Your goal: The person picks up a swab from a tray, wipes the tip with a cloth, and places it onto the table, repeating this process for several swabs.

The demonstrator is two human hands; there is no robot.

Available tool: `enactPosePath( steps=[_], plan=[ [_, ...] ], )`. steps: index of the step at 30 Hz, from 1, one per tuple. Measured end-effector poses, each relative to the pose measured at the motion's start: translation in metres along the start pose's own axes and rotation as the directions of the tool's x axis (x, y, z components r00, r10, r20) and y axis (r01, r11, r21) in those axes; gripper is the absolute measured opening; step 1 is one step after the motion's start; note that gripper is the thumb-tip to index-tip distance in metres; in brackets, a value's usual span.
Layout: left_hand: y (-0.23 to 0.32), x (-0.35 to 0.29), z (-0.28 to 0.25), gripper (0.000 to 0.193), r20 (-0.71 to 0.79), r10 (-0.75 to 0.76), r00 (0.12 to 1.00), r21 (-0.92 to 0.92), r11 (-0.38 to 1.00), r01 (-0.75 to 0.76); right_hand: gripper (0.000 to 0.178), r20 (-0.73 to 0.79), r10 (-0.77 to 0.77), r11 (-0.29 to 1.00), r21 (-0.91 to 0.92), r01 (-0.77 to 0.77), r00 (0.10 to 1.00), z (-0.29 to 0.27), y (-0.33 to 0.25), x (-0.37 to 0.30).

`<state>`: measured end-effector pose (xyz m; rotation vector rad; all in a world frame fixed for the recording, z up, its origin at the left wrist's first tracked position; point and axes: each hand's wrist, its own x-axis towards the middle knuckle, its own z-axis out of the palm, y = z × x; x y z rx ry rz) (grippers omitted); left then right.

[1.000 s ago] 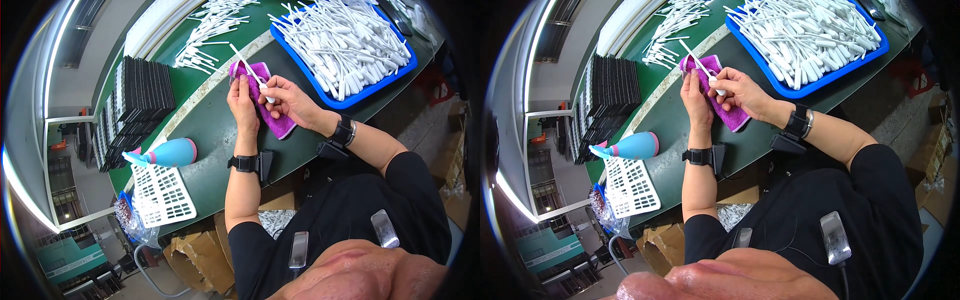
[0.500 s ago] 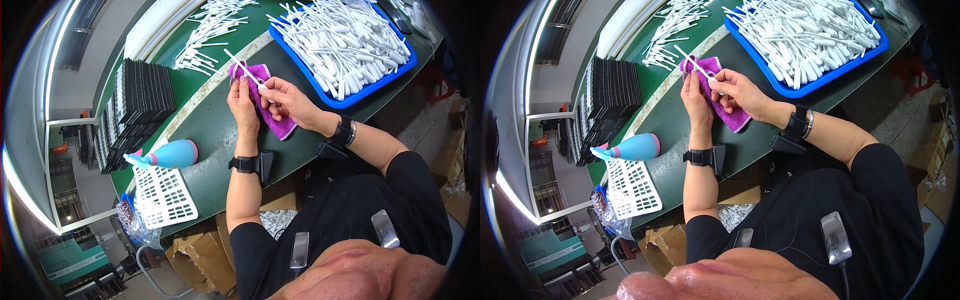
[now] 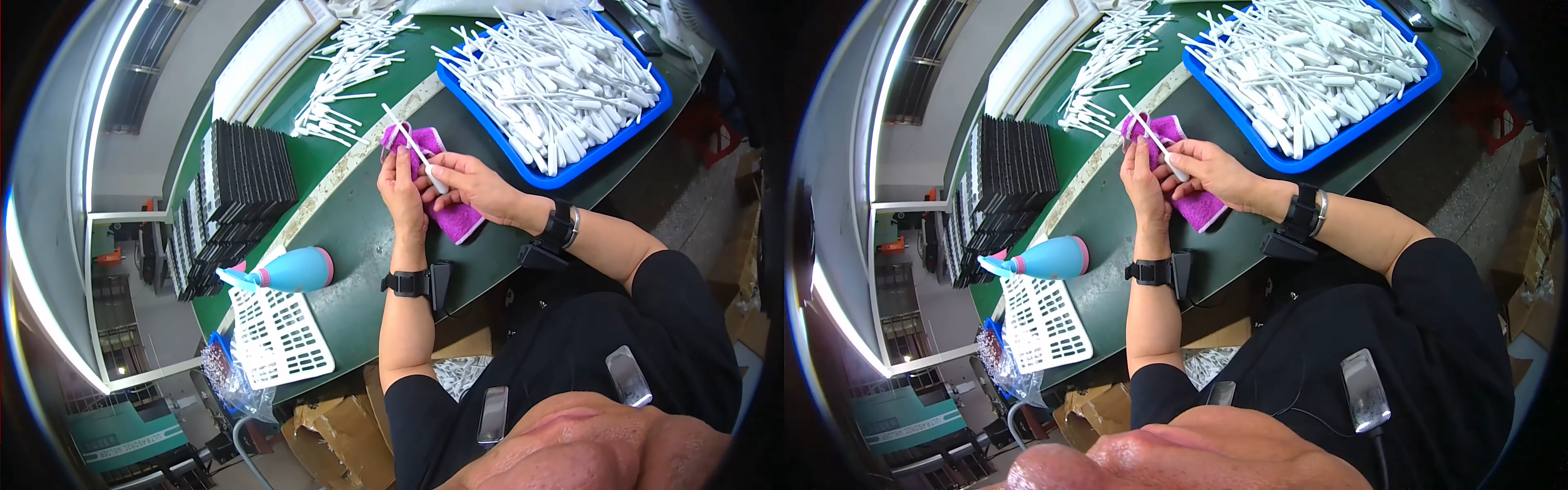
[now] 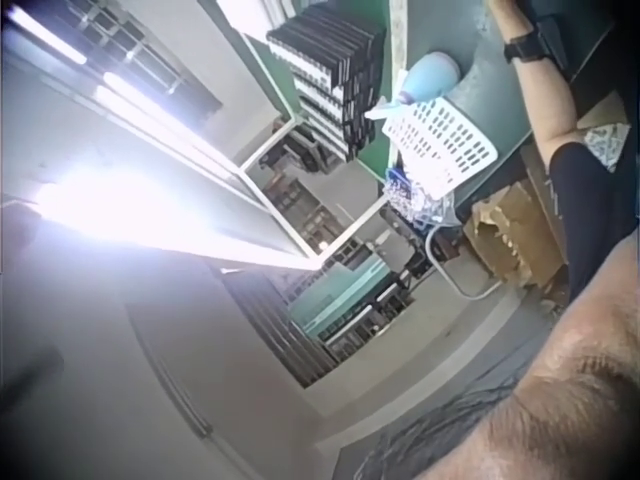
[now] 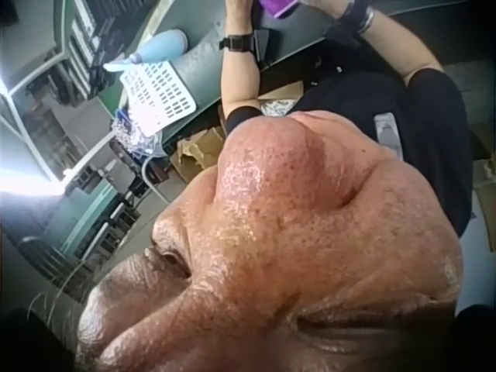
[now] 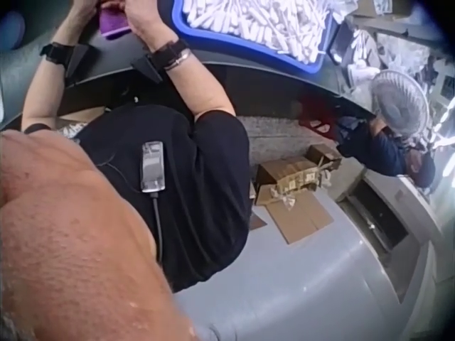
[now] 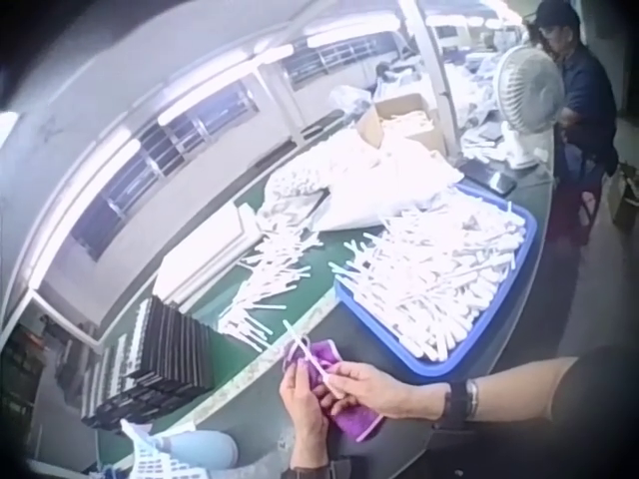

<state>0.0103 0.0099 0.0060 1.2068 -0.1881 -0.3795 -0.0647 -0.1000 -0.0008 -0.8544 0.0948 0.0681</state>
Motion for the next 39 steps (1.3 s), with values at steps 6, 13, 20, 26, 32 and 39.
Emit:
enactPosePath(
  steps=[6, 13, 20, 26, 32, 39],
  plan=[
    [-0.001, 0.0, -0.003, 0.022, 0.005, -0.026, 1.0, 0.029, 0.999, 0.026, 0.019, 0.041, -0.087, 0.995, -0.055, 0.089, 0.995, -0.001, 0.004, -0.002],
    [-0.001, 0.0, 0.001, 0.021, -0.003, -0.002, 1.0, 0.034, 0.999, 0.002, 0.019, 0.001, -0.091, 0.992, -0.093, 0.091, 0.996, 0.002, -0.001, -0.005],
    [-0.012, 0.01, -0.015, 0.022, 0.078, 0.093, 0.993, 0.185, 0.977, -0.106, 0.02, 0.061, -0.097, 0.988, -0.116, 0.104, 0.993, 0.001, -0.007, -0.017],
    [-0.006, 0.002, 0.003, 0.024, 0.028, 0.096, 0.995, 0.026, 0.995, -0.096, 0.017, 0.148, 0.0, 0.999, -0.048, 0.007, 0.989, 0.009, -0.137, -0.043],
    [-0.006, 0.004, -0.005, 0.025, 0.013, 0.116, 0.993, 0.011, 0.993, -0.116, 0.017, -0.373, -0.248, 0.96, 0.028, 0.278, 0.894, -0.084, -0.259, 0.062],
    [-0.016, 0.0, 0.012, 0.026, 0.085, 0.111, 0.99, 0.012, 0.994, -0.113, 0.023, -0.576, -0.621, 0.767, -0.306, 0.564, 0.532, -0.217, -0.436, 0.101]
  ],
)
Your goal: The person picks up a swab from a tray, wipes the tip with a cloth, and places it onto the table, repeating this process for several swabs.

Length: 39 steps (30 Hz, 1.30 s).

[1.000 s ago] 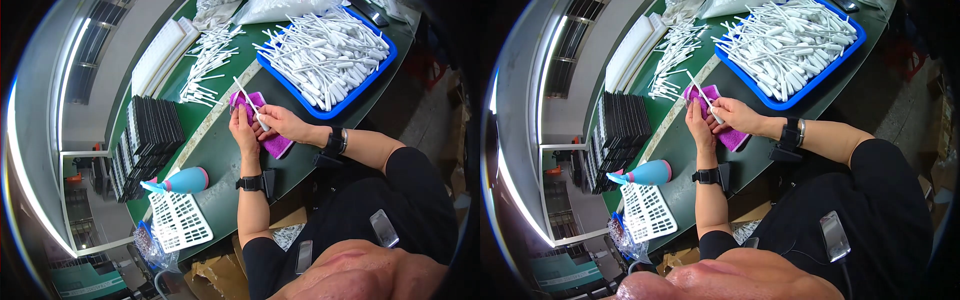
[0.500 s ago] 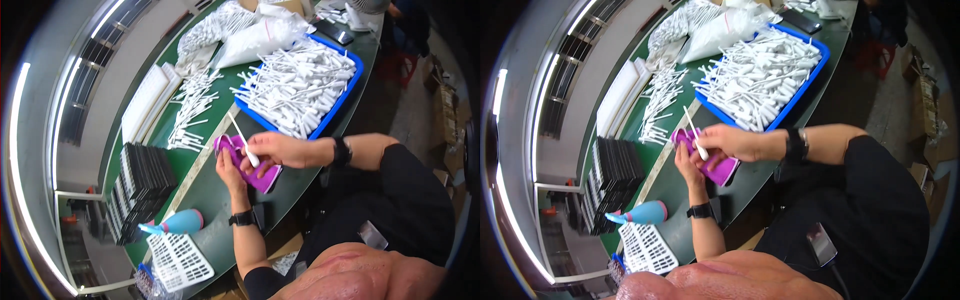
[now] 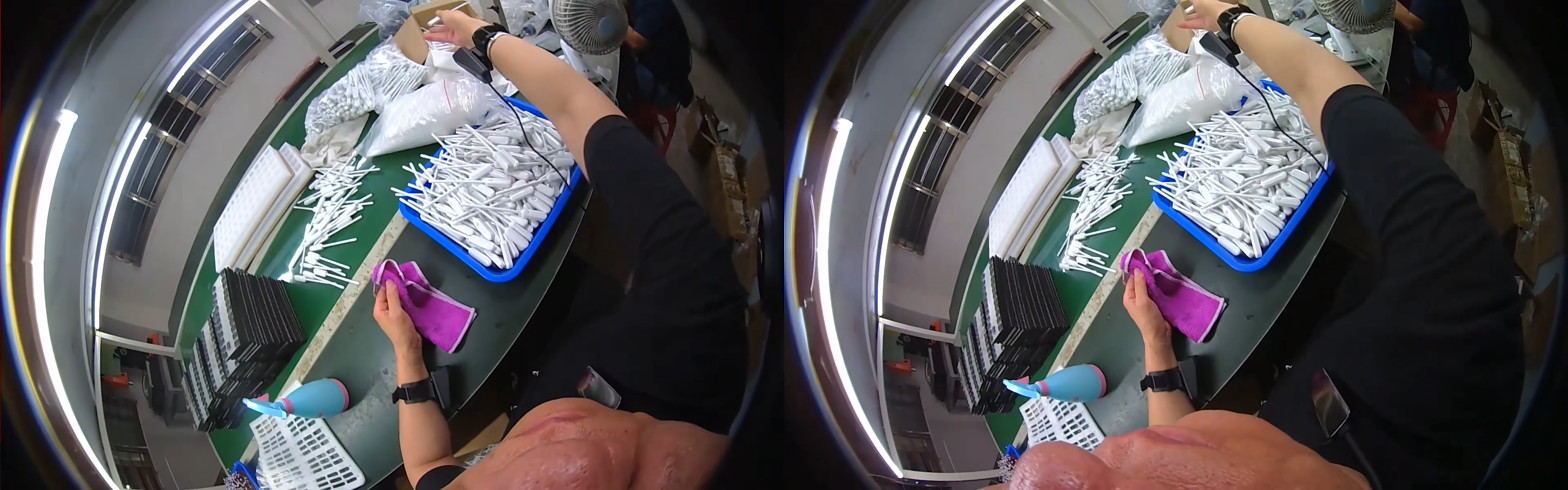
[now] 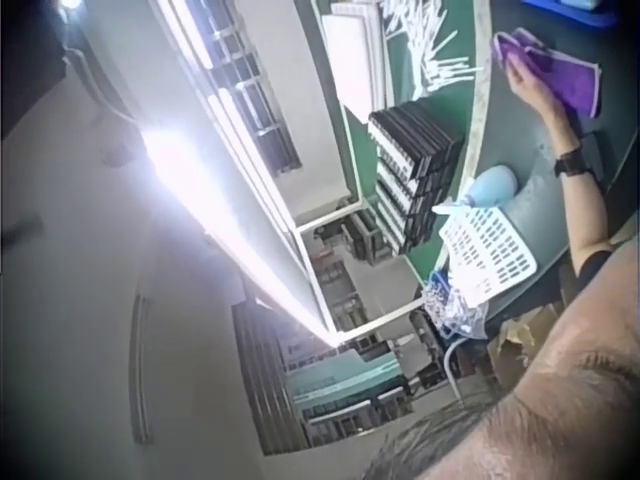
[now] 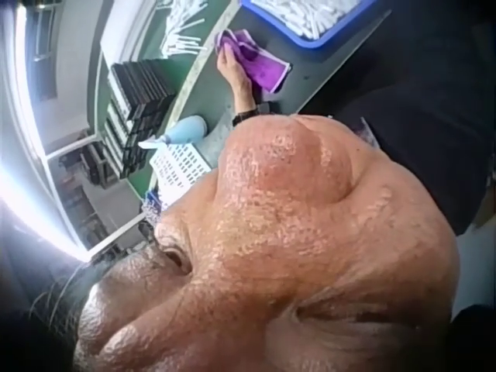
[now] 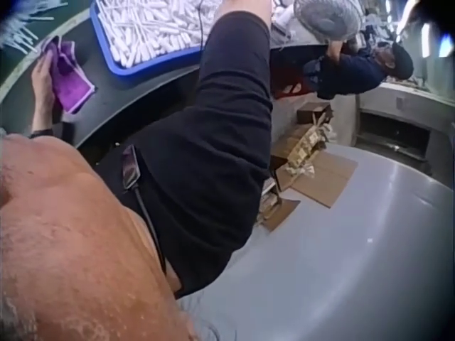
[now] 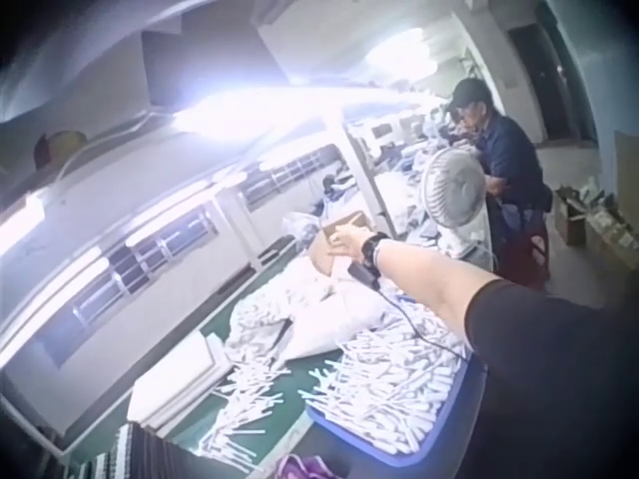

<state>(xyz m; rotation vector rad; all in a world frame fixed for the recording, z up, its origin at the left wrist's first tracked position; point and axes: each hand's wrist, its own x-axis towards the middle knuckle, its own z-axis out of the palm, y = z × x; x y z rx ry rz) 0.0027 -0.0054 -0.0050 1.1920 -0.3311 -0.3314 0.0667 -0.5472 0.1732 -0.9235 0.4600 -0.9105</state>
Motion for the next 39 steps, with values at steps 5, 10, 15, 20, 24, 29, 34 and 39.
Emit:
enactPosePath(
  steps=[5, 10, 15, 20, 24, 29, 34, 39],
  plan=[
    [0.003, 0.003, -0.012, 0.027, -0.038, -0.002, 0.999, 0.054, 0.999, 0.004, 0.022, 0.338, 0.109, 0.943, -0.333, 0.011, 0.935, 0.028, 0.042, -0.01],
    [0.009, 0.01, -0.024, 0.027, -0.065, 0.053, 0.996, 0.234, 0.971, -0.036, 0.032, 0.609, 0.506, 0.7, -0.704, 0.123, 0.611, 0.124, 0.095, -0.142],
    [0.006, 0.01, -0.019, 0.027, -0.051, -0.001, 0.999, 0.052, 0.999, 0.003, 0.023, 0.547, 0.781, 0.242, -0.71, 0.662, 0.302, 0.209, 0.195, -0.228],
    [-0.006, 0.013, 0.002, 0.026, 0.024, 0.028, 0.999, 0.08, 0.996, -0.03, 0.022, 0.814, 0.541, 0.058, -0.286, 0.957, 0.211, 0.219, 0.293, -0.245],
    [-0.006, 0.009, -0.017, 0.026, 0.017, 0.062, 0.998, 0.14, 0.988, -0.064, 0.021, 0.828, 0.499, -0.103, -0.239, 0.966, 0.258, 0.22, 0.301, -0.282],
    [0.004, 0.016, -0.013, 0.027, -0.233, 0.088, 0.969, -0.108, 0.987, -0.116, 0.028, 0.582, 0.724, -0.185, -0.355, 0.916, 0.371, 0.218, 0.248, -0.275],
    [0.014, 0.019, -0.036, 0.028, -0.586, 0.17, 0.792, -0.146, 0.94, -0.31, 0.011, 0.91, 0.41, 0.028, -0.082, 0.996, 0.063, 0.164, 0.147, -0.299],
    [-0.001, 0.009, -0.014, 0.026, -0.055, 0.285, 0.957, 0.167, 0.948, -0.272, 0.012, 0.945, 0.319, 0.195, 0.01, 0.981, -0.073, 0.099, 0.113, -0.334]
  ],
)
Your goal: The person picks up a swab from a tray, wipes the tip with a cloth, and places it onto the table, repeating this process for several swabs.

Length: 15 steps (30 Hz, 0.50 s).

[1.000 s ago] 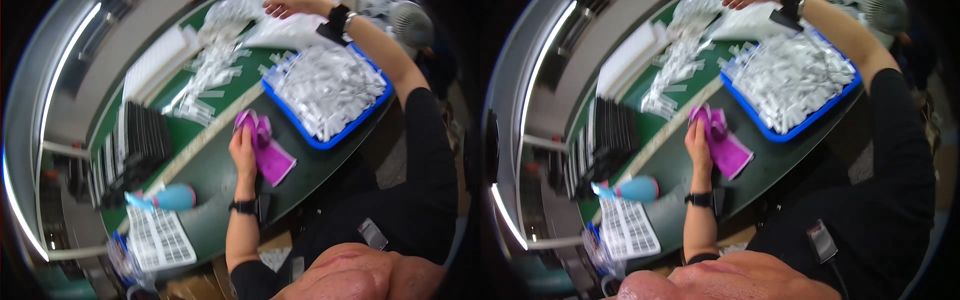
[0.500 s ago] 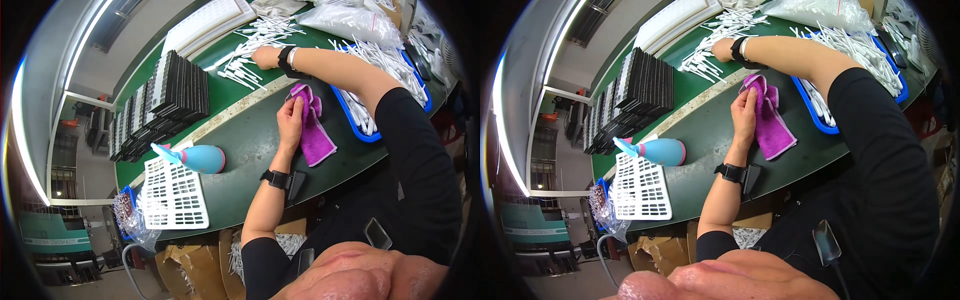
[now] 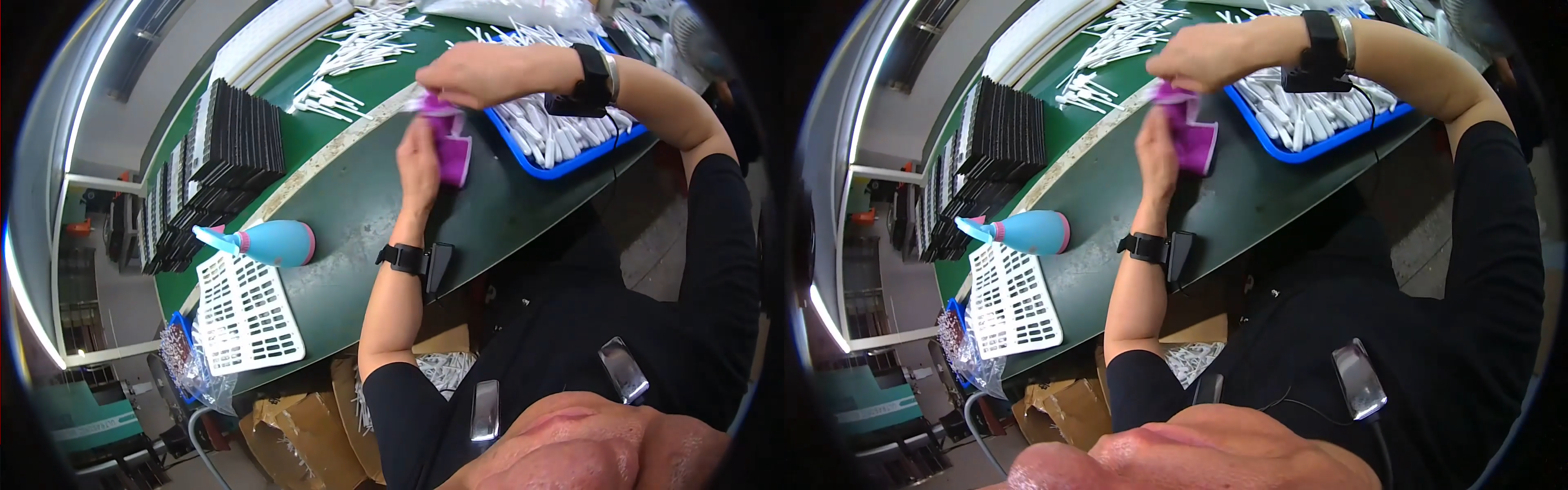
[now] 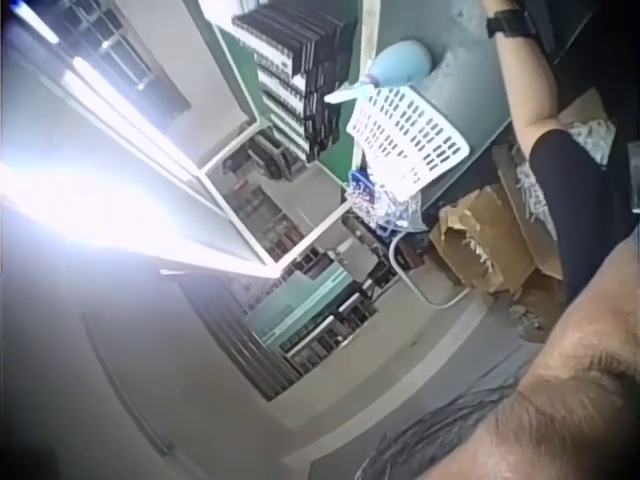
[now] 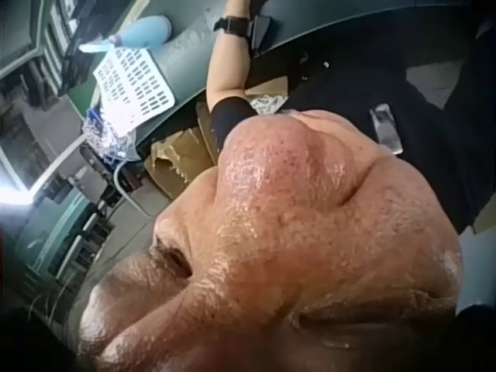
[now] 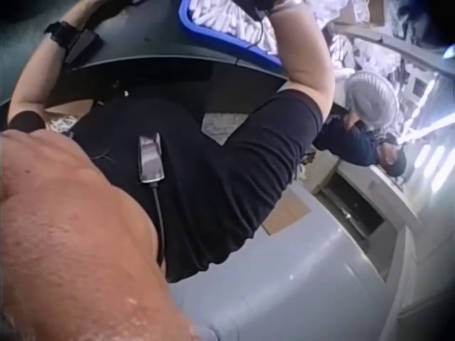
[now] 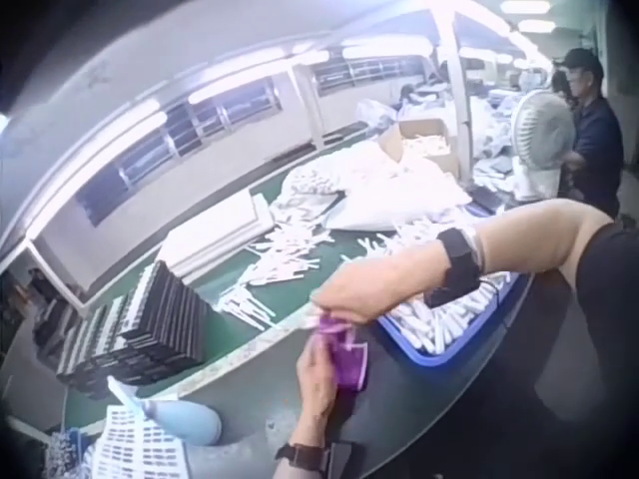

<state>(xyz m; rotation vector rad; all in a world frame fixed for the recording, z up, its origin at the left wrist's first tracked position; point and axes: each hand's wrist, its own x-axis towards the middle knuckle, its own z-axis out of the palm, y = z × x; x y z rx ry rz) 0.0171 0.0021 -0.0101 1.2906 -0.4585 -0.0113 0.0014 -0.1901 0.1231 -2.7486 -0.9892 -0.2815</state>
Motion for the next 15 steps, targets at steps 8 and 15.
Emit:
enactPosePath(
  steps=[8, 15],
  plan=[
    [0.032, -0.017, 0.024, 0.026, 0.563, -0.324, 0.76, 0.009, 0.922, 0.387, 0.012, 0.111, -0.14, 0.985, -0.082, 0.15, 0.984, -0.016, -0.001, -0.055],
    [0.029, -0.016, 0.004, 0.023, 0.67, -0.34, 0.66, -0.145, 0.812, 0.565, 0.016, -0.251, 0.101, 0.994, 0.055, -0.09, 0.963, -0.013, -0.013, -0.072]
  ],
)
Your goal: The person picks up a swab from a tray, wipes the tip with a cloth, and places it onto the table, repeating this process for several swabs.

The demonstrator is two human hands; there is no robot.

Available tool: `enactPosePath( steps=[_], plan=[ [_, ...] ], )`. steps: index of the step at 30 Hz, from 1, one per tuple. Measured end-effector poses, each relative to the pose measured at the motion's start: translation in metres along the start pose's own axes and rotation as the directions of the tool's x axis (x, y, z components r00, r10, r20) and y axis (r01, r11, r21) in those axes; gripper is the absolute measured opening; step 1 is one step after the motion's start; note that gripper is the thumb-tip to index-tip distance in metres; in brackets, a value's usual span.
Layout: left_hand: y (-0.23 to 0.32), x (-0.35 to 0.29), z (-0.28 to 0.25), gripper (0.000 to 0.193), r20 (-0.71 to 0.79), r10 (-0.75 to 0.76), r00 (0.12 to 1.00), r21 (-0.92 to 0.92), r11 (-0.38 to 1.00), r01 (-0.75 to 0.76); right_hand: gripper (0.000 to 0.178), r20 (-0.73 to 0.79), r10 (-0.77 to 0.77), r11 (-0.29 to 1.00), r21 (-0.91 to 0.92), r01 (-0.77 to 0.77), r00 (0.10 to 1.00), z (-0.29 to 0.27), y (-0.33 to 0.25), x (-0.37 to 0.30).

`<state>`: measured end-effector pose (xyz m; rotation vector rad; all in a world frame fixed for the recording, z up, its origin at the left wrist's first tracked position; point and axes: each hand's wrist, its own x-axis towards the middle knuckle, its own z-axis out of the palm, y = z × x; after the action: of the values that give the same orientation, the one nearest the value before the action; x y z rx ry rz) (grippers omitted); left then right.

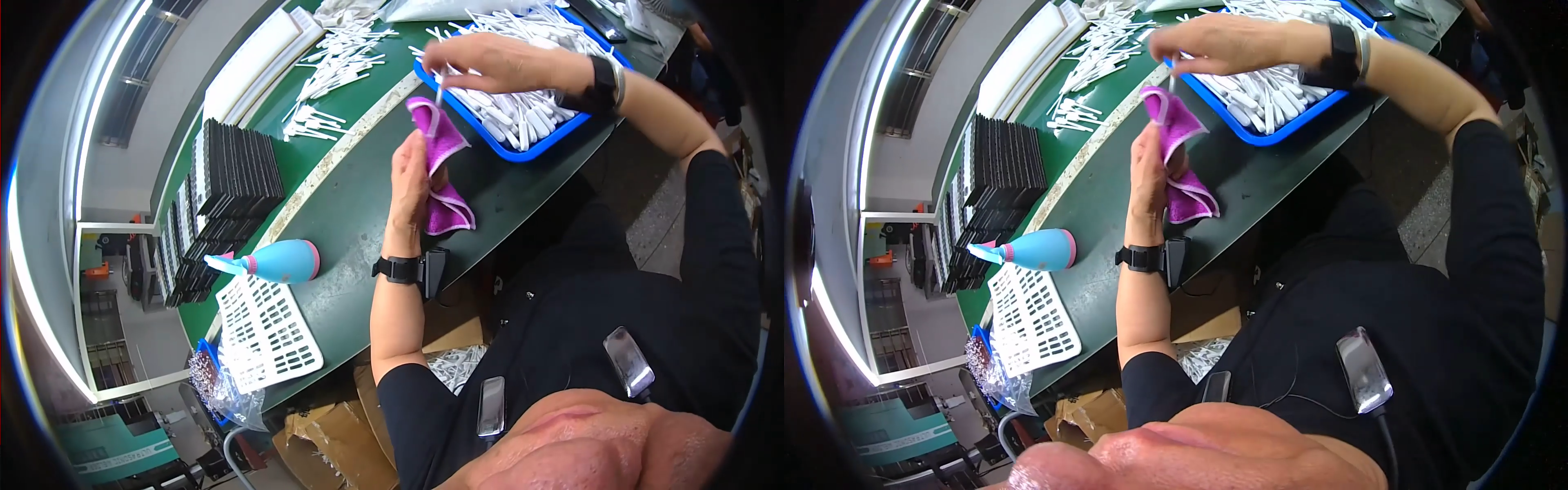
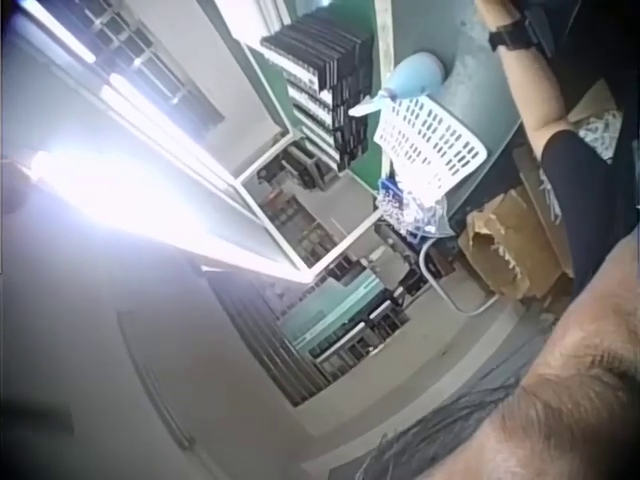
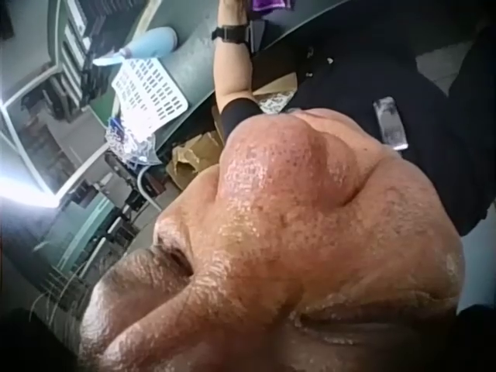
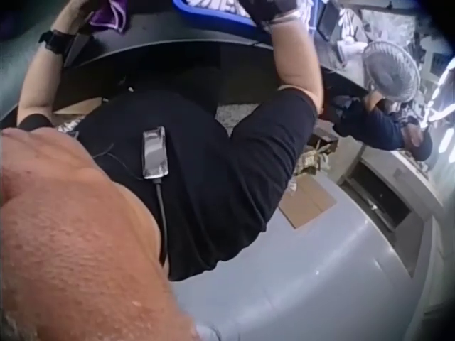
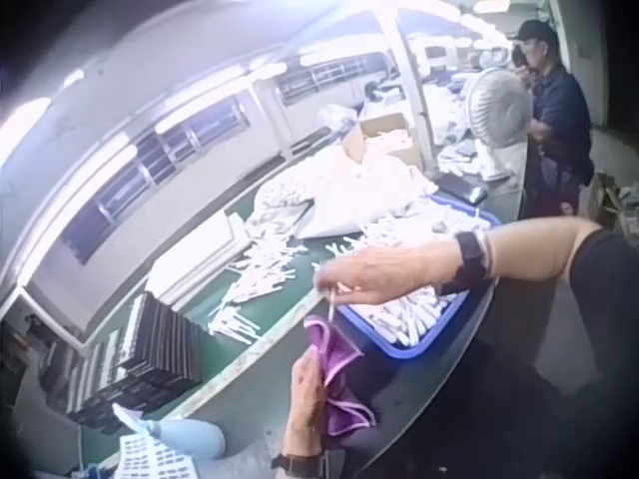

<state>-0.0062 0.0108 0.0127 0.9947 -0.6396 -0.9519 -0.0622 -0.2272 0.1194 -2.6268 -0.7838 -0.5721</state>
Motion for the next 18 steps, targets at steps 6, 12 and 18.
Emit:
enactPosePath(
  steps=[6, 12, 18],
  plan=[
    [-0.021, 0.008, -0.016, 0.029, -0.416, 0.278, 0.866, 0.216, 0.955, -0.203, 0.023, -0.065, 0.672, 0.433, 0.843, -0.32, 0.737, 0.086, -0.051, -0.011],
    [-0.012, 0.015, 0.008, 0.028, -0.472, 0.395, 0.788, 0.267, 0.916, -0.3, 0.023, -0.065, 0.781, 0.261, 0.937, -0.23, 0.621, 0.119, -0.067, 0.004],
    [-0.005, 0.011, 0.0, 0.026, -0.352, 0.109, 0.93, -0.122, 0.979, -0.161, 0.024, -0.237, 0.815, 0.42, 0.871, -0.257, 0.53, 0.123, -0.044, 0.009]
  ],
)
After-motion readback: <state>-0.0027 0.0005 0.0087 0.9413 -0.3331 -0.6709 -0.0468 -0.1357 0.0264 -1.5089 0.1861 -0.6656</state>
